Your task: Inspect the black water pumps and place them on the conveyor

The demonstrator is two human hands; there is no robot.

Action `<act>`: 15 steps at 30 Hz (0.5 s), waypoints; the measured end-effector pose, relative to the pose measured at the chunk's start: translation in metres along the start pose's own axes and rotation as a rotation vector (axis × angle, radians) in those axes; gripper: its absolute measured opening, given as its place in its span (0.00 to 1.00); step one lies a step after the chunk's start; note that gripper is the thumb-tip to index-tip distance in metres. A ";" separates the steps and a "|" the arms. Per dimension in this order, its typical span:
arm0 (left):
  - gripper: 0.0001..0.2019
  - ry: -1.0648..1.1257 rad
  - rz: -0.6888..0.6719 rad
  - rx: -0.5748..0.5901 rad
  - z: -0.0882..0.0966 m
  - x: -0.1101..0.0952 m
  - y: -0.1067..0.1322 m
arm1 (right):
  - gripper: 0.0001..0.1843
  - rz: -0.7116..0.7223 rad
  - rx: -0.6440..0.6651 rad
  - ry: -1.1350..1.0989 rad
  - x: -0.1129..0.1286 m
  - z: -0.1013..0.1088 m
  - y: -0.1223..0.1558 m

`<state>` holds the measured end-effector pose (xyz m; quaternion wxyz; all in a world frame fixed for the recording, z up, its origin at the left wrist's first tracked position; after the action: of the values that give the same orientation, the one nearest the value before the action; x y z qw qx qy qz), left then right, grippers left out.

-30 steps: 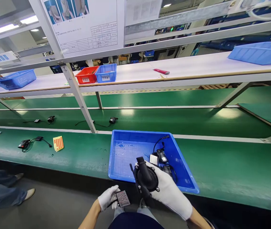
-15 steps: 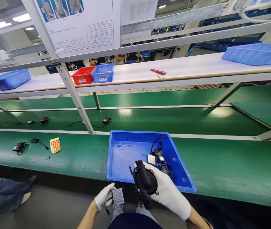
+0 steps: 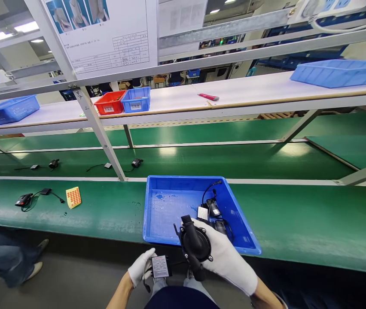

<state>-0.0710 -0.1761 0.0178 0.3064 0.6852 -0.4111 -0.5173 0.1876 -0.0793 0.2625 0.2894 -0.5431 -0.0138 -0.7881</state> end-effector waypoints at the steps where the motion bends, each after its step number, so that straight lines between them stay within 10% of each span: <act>1: 0.35 0.000 -0.013 -0.002 0.000 -0.001 0.001 | 0.33 -0.001 0.002 -0.007 0.000 0.000 0.000; 15: 0.36 -0.011 -0.040 -0.028 -0.007 -0.004 0.011 | 0.33 -0.058 -0.017 -0.071 0.000 0.008 0.001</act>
<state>-0.0679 -0.1779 0.0307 0.3032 0.6859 -0.3921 -0.5328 0.1950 -0.0777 0.2653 0.2610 -0.5725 -0.0332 -0.7765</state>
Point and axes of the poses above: each hand's wrist, its own y-axis away from the middle knuckle, its own z-axis out of the back of the hand, x = y × z, the point moved 4 cm from there along -y, towards the middle knuckle, and after that the axes turned 9 degrees about z, right-handed, at the moved point
